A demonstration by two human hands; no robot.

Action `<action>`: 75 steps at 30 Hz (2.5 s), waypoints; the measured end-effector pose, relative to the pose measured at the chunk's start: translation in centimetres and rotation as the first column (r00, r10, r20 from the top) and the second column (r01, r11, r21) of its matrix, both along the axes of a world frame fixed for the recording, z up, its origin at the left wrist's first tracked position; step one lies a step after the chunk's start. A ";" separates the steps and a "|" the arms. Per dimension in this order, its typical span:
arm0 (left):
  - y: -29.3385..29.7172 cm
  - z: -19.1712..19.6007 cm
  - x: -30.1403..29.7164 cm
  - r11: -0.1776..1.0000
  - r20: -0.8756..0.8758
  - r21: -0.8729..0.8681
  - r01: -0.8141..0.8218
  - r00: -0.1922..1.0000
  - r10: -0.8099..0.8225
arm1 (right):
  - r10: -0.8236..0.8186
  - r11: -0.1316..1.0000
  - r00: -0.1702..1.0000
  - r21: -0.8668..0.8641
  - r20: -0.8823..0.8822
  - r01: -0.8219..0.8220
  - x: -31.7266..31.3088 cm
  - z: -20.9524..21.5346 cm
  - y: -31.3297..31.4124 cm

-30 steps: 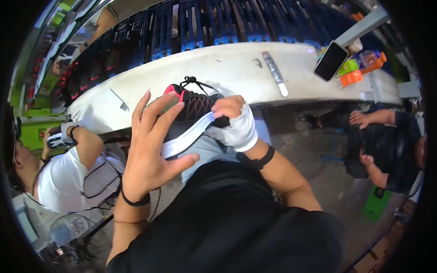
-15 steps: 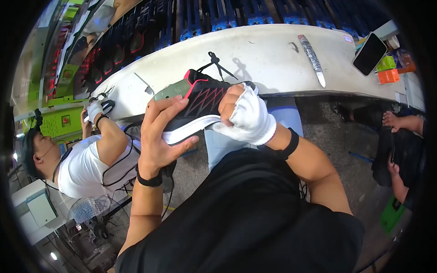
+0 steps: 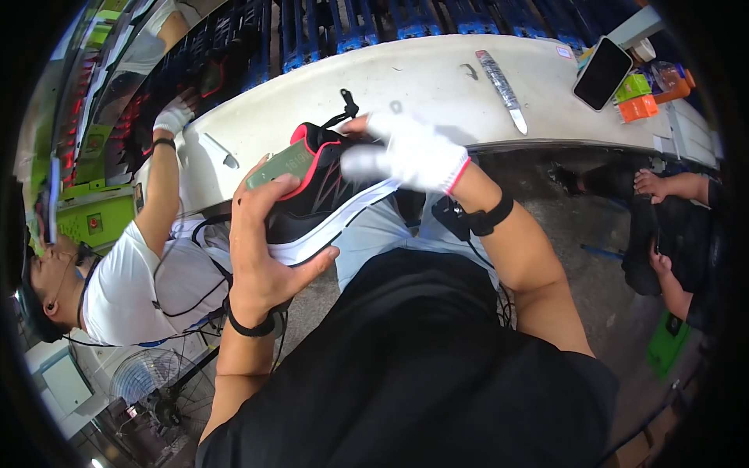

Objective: Inspecting and assembling shoe components at a factory conveyor belt.

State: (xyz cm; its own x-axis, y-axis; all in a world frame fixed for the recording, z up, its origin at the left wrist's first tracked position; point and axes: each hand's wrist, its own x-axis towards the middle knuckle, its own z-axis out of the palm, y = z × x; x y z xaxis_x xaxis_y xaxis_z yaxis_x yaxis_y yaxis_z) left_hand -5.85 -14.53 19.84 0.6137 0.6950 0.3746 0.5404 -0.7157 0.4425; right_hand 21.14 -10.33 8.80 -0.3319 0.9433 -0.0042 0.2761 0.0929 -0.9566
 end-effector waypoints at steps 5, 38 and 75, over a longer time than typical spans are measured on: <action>0.3 -0.8 -0.6 0.999 0.139 0.020 -0.033 0.990 0.029 | -0.766 0.643 0.332 0.677 0.551 0.358 10.5 -6.3 3.2; -1.7 0.5 2.5 0.989 -0.109 -0.045 -0.143 0.984 0.138 | -0.238 0.959 -0.096 -0.219 -0.966 -0.180 -6.6 7.0 -3.5; -1.7 0.5 4.8 0.988 -0.077 0.004 -0.155 0.985 0.155 | -0.140 0.990 -0.058 -0.140 -0.988 0.001 -7.2 8.6 -5.3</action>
State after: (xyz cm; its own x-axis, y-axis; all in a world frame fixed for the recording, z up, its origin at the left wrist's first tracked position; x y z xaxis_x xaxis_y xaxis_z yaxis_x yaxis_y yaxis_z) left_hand -1.07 -16.26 20.31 0.5254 0.7845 0.3295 0.6770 -0.6200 0.3966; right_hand 13.96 -15.59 17.42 0.0160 0.9804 0.1963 -0.9710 0.0620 -0.2307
